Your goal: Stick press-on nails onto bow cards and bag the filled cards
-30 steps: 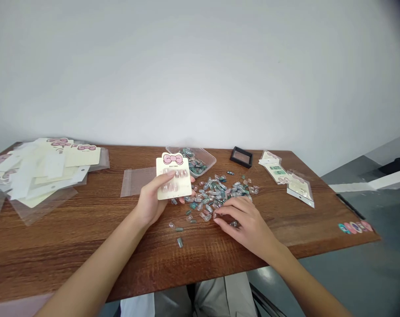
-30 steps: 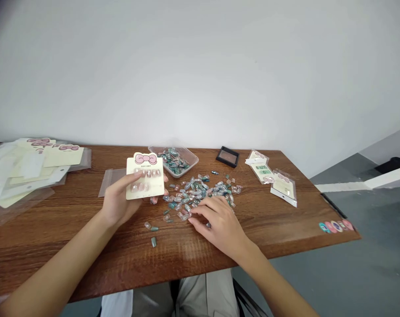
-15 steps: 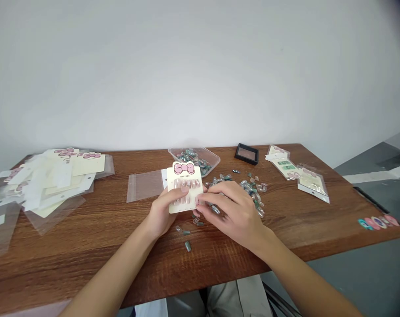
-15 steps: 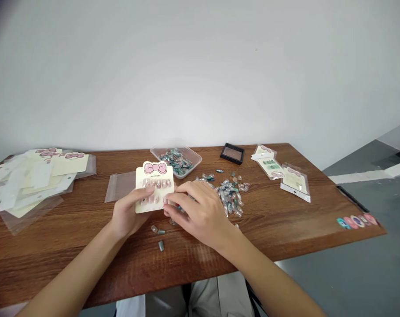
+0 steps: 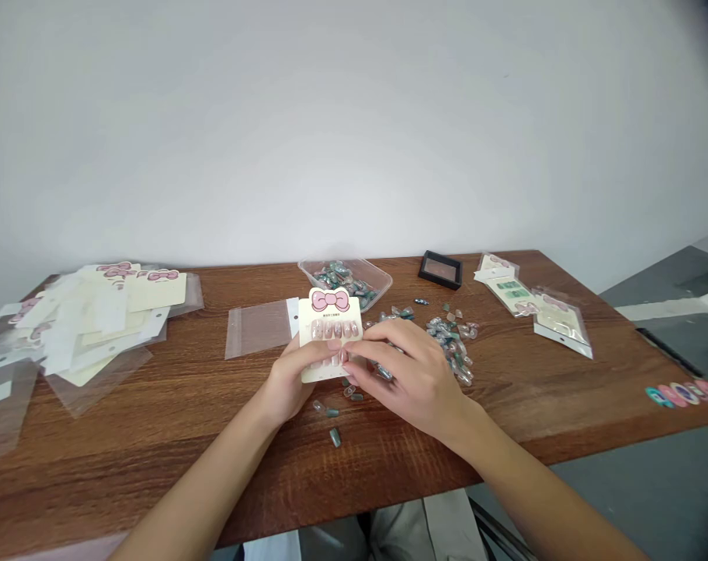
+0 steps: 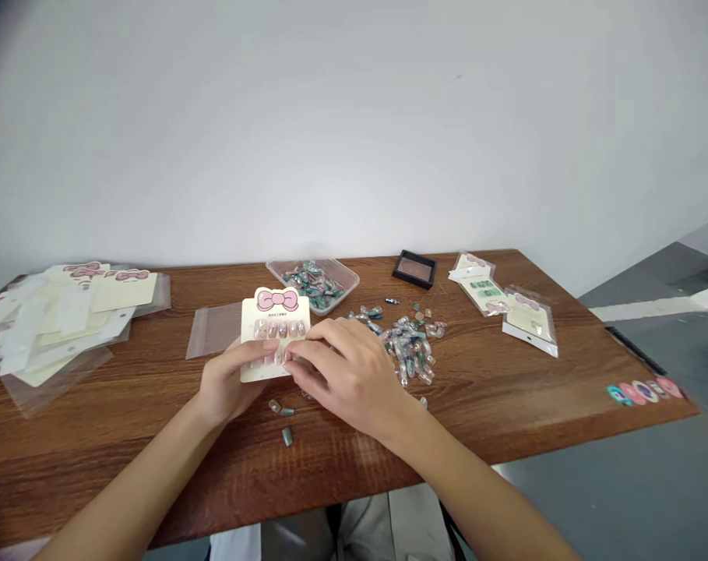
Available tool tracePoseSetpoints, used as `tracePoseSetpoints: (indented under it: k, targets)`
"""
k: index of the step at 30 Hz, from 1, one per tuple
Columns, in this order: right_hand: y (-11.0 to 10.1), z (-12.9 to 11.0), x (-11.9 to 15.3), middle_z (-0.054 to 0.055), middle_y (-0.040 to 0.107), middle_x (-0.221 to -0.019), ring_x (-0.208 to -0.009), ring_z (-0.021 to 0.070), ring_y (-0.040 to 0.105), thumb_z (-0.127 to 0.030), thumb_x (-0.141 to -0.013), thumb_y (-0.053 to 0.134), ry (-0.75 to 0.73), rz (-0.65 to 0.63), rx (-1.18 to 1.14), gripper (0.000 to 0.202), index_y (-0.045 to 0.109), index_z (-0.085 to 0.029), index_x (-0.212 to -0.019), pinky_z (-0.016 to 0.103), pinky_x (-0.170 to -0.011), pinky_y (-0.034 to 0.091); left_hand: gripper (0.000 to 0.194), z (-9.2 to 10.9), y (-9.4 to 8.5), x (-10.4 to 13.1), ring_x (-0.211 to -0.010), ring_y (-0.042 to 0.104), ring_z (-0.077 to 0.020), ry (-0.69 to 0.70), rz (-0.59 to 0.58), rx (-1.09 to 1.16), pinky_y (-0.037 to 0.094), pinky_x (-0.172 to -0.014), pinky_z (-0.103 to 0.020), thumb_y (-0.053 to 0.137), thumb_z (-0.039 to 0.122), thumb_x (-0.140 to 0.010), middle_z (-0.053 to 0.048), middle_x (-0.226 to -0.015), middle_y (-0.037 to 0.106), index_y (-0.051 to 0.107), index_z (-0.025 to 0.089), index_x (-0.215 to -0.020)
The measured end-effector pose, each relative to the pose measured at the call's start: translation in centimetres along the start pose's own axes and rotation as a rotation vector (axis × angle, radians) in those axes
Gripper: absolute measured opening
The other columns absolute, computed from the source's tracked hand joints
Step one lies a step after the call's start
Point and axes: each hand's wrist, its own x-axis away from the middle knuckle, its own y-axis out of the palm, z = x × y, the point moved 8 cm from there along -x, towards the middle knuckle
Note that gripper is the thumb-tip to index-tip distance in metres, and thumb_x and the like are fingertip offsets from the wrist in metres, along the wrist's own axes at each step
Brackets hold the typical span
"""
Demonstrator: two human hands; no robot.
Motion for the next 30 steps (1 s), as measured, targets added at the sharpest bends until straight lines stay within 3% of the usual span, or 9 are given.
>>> tracePoseSetpoints:
  k: [8, 18, 22, 26, 30]
  targets:
    - [0.2, 0.1, -0.1, 0.006, 0.068, -0.092, -0.081, 0.0172, 0.063, -0.022, -0.093, 0.063, 0.004, -0.031, 0.011, 0.009, 0.066, -0.018, -0.100, 0.033, -0.073, 0.050, 0.014, 0.0, -0.4, -0.1, -0.073, 0.066, -0.0194, 0.023, 0.010, -0.007, 0.052, -0.072, -0.029, 0.075, 0.022, -0.072, -0.005, -0.080, 0.076, 0.076, 0.015, -0.084]
    - [0.5, 0.2, -0.1, 0.006, 0.066, -0.092, -0.082, 0.0174, 0.061, -0.022, -0.096, 0.058, 0.035, -0.087, 0.040, 0.010, 0.067, -0.018, -0.094, 0.033, -0.073, 0.049, 0.028, -0.3, -0.2, 0.0, -0.094, 0.070, -0.0269, -0.006, -0.002, -0.073, 0.053, -0.084, -0.034, 0.077, 0.019, -0.075, -0.008, -0.100, 0.077, 0.075, 0.015, -0.102]
    - [0.7, 0.7, -0.1, 0.006, 0.065, -0.094, -0.083, 0.0182, 0.061, -0.026, -0.096, 0.059, 0.066, -0.120, 0.039, 0.012, 0.068, -0.018, -0.095, 0.034, -0.075, 0.050, 0.028, -0.5, -0.1, -0.1, -0.090, 0.071, -0.0247, -0.025, -0.002, -0.090, 0.055, -0.078, -0.032, 0.079, 0.021, -0.075, -0.008, -0.099, 0.077, 0.074, 0.014, -0.101]
    - [0.0, 1.2, 0.3, 0.008, 0.065, -0.098, -0.087, 0.0194, 0.062, -0.024, -0.093, 0.063, 0.067, -0.067, -0.072, 0.017, 0.066, -0.017, -0.108, 0.035, -0.076, 0.052, 0.029, -0.3, -0.1, -0.2, -0.086, 0.071, -0.0198, -0.027, 0.028, -0.098, 0.056, -0.077, -0.027, 0.081, 0.018, -0.072, -0.006, -0.096, 0.077, 0.074, 0.015, -0.100]
    - [-1.0, 2.3, 1.6, 0.007, 0.064, -0.100, -0.090, 0.0182, 0.062, -0.016, -0.093, 0.061, 0.089, -0.047, -0.147, 0.020, 0.065, -0.019, -0.112, 0.033, -0.079, 0.053, 0.028, -0.1, -0.4, -0.3, -0.090, 0.071, -0.0230, -0.016, 0.072, -0.109, 0.059, -0.075, -0.029, 0.078, 0.018, -0.075, -0.010, -0.104, 0.076, 0.074, 0.012, -0.102]
